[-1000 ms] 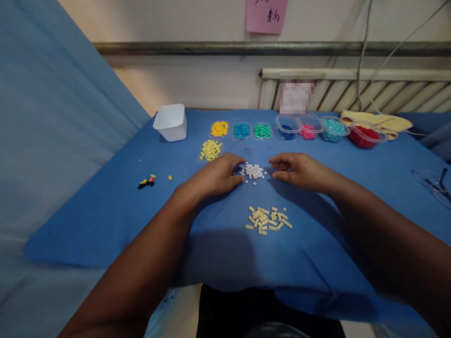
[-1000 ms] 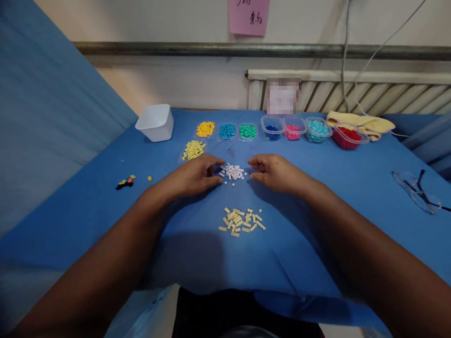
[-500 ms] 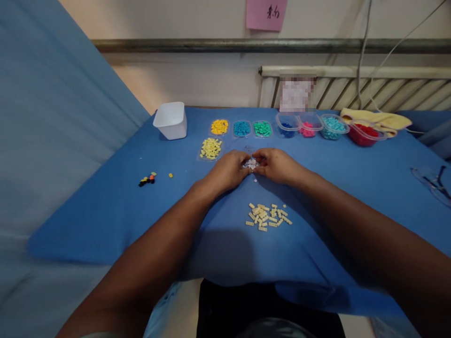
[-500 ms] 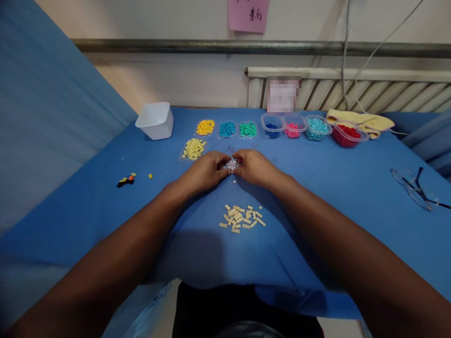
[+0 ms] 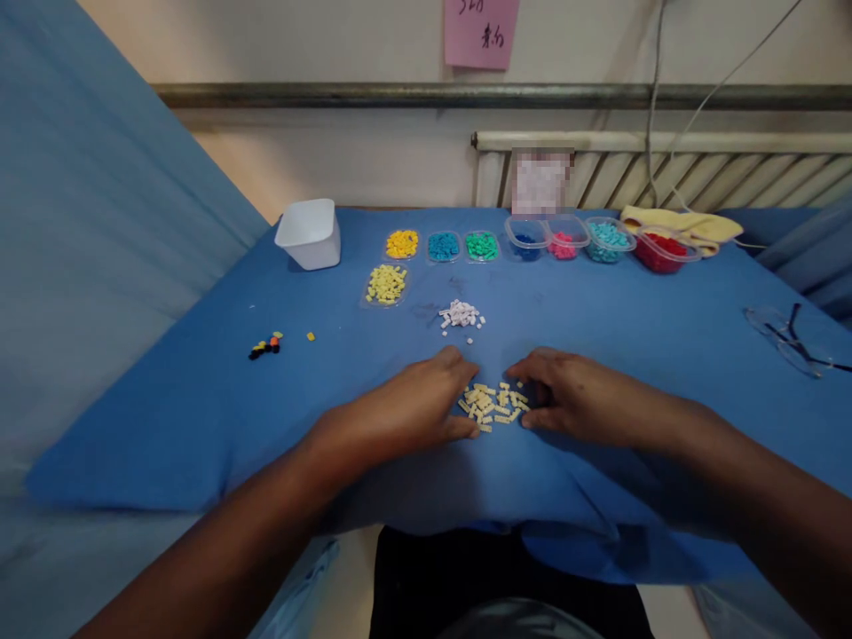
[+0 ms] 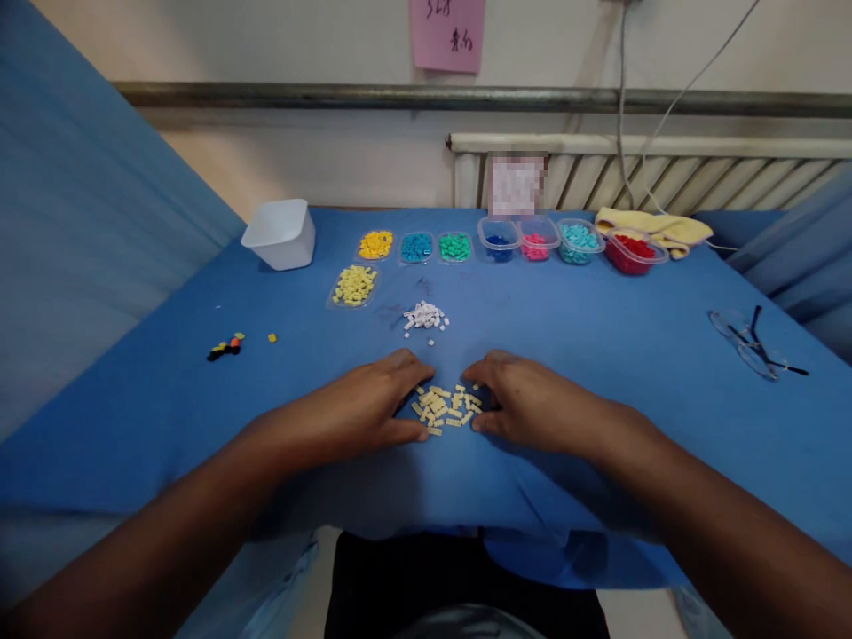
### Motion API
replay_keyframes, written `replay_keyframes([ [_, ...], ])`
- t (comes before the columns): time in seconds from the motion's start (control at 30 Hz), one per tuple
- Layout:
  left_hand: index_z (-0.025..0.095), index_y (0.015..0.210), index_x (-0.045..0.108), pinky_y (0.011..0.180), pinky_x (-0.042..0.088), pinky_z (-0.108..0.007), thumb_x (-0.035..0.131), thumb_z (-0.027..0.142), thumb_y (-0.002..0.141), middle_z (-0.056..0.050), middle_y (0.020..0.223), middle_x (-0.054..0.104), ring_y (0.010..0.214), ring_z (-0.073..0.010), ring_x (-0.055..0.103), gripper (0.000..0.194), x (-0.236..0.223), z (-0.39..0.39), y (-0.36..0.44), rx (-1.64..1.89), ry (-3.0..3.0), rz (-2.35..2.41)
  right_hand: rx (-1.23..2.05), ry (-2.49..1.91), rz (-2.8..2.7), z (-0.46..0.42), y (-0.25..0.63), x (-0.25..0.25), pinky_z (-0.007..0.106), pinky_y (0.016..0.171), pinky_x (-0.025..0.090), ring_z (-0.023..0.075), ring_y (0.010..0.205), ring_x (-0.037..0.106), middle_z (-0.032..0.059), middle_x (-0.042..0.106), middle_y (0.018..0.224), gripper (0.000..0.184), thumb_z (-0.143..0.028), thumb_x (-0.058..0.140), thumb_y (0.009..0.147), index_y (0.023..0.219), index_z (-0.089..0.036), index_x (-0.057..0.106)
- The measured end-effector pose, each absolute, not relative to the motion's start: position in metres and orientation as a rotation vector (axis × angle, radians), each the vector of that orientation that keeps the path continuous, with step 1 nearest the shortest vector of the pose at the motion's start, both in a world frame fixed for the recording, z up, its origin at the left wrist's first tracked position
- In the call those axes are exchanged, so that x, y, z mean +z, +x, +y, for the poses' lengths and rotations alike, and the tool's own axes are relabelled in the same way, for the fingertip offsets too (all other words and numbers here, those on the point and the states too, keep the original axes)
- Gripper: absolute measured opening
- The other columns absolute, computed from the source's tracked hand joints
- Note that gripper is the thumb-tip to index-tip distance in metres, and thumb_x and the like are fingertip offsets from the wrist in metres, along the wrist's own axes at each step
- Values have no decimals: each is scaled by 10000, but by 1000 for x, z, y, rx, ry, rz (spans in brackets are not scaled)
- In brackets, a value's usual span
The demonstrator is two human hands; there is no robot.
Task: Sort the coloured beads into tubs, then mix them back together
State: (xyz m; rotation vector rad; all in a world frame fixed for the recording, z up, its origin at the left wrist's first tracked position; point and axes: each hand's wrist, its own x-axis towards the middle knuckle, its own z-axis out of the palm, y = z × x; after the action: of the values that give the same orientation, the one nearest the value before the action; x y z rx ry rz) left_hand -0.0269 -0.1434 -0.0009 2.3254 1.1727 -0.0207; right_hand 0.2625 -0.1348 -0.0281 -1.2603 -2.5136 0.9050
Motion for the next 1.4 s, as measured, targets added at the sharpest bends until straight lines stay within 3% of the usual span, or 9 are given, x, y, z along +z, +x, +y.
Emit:
replay_keyframes([
  [0.17,203,1156,751,940,545,-384,762,284,1004,-101,1205,710,1085,-279,710,173,-9,-138,-5,31,2340,1185,911,-1183,-2531,-122,241,-34,311,714,526,199,811,718,44,783,976,203,-190,778,897,1076,-256,846],
  [0.43,193,1174,784,921,572,-382,731,243,1000,-92,1141,745,1047,-263,726,188,-3,-122,-6,112,2337,1096,1061,-1152,-2525,-94,253,-27,313,735,578,205,818,761,42,824,1009,306,-214,794,876,1177,-244,841],
  [0.57,220,1352,755,1090,571,-447,692,298,1044,-122,1312,755,1215,-295,718,324,4,-101,-23,289,2365,1188,1170,-1030,-2447,-78,265,-17,328,781,612,214,856,785,32,851,1035,316,-360,793,935,1234,-273,842],
  [0.77,197,1487,681,1319,401,-585,770,527,1031,-210,1710,516,1596,-390,482,570,-38,-47,-14,401,2610,1244,734,-1168,-2042,-51,267,-56,412,872,624,261,910,780,77,860,1048,303,-474,694,1012,1129,-240,848],
  [0.87,194,1375,714,1249,464,-528,693,587,1075,-184,1532,641,1447,-342,588,495,-57,-31,-6,353,2661,1128,657,-1161,-2012,-50,270,-76,433,902,622,270,926,781,84,856,1042,269,-441,673,1031,1077,-239,845],
  [0.97,184,1180,734,1149,509,-474,581,508,1139,-150,1269,705,1238,-300,639,361,-62,-21,-6,387,2690,1148,661,-1136,-2037,-51,274,-81,424,896,619,263,913,779,79,851,1031,247,-414,667,1041,1057,-243,844],
  [1.1,163,1069,717,1074,528,-474,513,378,1139,-163,1157,692,1133,-308,630,304,-57,-15,-10,375,2706,1334,656,-1122,-2049,-50,275,-79,412,874,611,254,888,773,77,843,1009,234,-396,666,1041,1035,-237,837],
  [1.27,173,1052,723,1092,537,-459,527,194,1022,-148,1139,712,1138,-298,650,200,-52,-21,-11,356,2696,1354,647,-1121,-2045,-49,276,-83,411,881,612,251,898,772,73,847,1023,247,-409,656,1046,1041,-240,836],
  [1.4,166,1256,736,1225,489,-485,571,301,1066,-169,1413,703,1367,-312,632,285,-29,-47,-22,432,2641,1271,654,-1113,-2042,-49,277,-84,403,859,610,247,884,771,68,846,1001,254,-422,659,1038,1034,-240,836],
])
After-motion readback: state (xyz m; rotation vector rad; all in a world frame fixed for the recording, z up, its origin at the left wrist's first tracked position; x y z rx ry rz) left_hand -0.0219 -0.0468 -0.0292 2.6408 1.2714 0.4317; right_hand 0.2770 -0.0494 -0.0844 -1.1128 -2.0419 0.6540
